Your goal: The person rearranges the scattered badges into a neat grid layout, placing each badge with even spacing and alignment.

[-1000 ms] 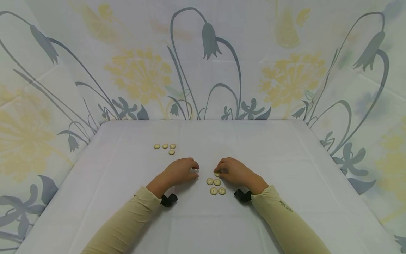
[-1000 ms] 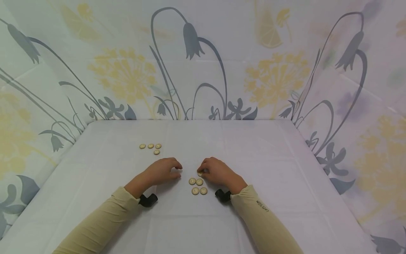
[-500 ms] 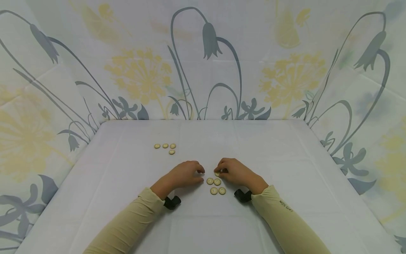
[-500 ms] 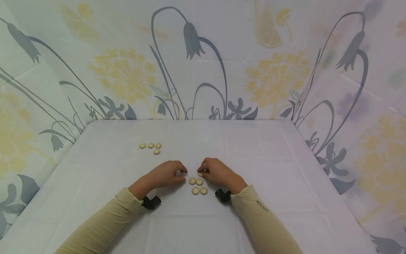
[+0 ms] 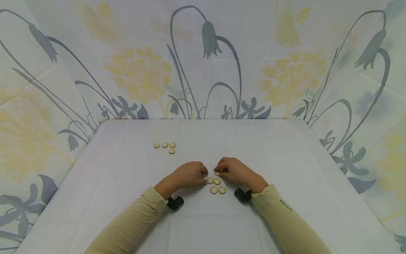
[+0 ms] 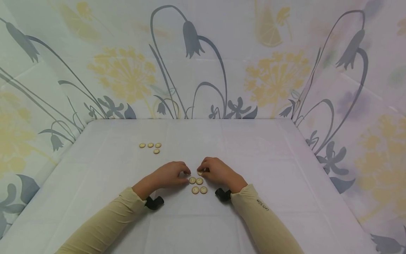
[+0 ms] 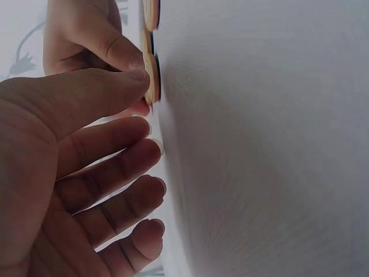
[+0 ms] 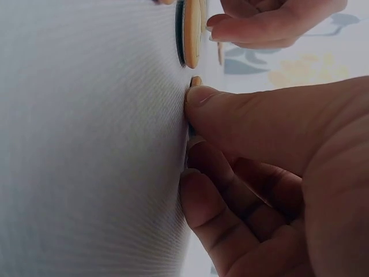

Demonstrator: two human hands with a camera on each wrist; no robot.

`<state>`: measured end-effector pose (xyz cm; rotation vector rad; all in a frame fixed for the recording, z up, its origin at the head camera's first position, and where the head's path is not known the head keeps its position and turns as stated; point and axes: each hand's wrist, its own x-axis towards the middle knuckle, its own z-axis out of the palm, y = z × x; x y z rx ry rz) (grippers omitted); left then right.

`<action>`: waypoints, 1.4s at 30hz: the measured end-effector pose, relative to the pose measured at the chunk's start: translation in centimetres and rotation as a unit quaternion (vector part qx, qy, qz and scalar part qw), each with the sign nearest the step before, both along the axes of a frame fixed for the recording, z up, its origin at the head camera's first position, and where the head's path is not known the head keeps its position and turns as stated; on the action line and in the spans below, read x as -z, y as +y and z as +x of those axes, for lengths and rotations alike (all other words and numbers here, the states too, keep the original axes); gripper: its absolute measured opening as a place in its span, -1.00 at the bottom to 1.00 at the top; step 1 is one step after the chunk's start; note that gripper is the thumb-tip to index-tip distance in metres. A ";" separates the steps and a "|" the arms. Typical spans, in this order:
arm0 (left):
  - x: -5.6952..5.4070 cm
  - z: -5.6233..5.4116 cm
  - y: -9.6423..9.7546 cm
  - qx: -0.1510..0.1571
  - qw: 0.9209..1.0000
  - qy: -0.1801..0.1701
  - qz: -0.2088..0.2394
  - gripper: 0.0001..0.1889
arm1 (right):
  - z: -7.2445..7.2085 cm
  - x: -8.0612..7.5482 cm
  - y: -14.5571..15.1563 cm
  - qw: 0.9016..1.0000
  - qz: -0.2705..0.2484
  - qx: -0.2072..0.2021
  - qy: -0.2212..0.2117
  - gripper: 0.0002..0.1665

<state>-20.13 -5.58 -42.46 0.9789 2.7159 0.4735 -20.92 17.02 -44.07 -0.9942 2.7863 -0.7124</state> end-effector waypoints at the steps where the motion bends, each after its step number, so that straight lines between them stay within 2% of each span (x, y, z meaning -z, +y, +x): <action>1: 0.0 0.0 0.1 0.001 1.000 0.001 -0.001 -0.69 | 0.0 0.0 0.0 1.000 0.000 0.000 0.000 -0.77; 19: -0.5 0.5 1.4 0.023 1.000 0.003 -0.019 -0.74 | 0.1 -0.2 0.0 1.000 -0.007 -0.006 0.002 -0.76; 33: 0.1 0.3 1.7 0.020 0.999 0.008 -0.031 -0.76 | 0.1 0.0 0.1 1.000 -0.007 -0.008 0.006 -0.77; 42: -0.2 0.5 1.5 0.014 0.999 0.018 -0.031 -0.76 | 0.1 0.0 0.1 1.000 -0.008 0.002 -0.006 -0.76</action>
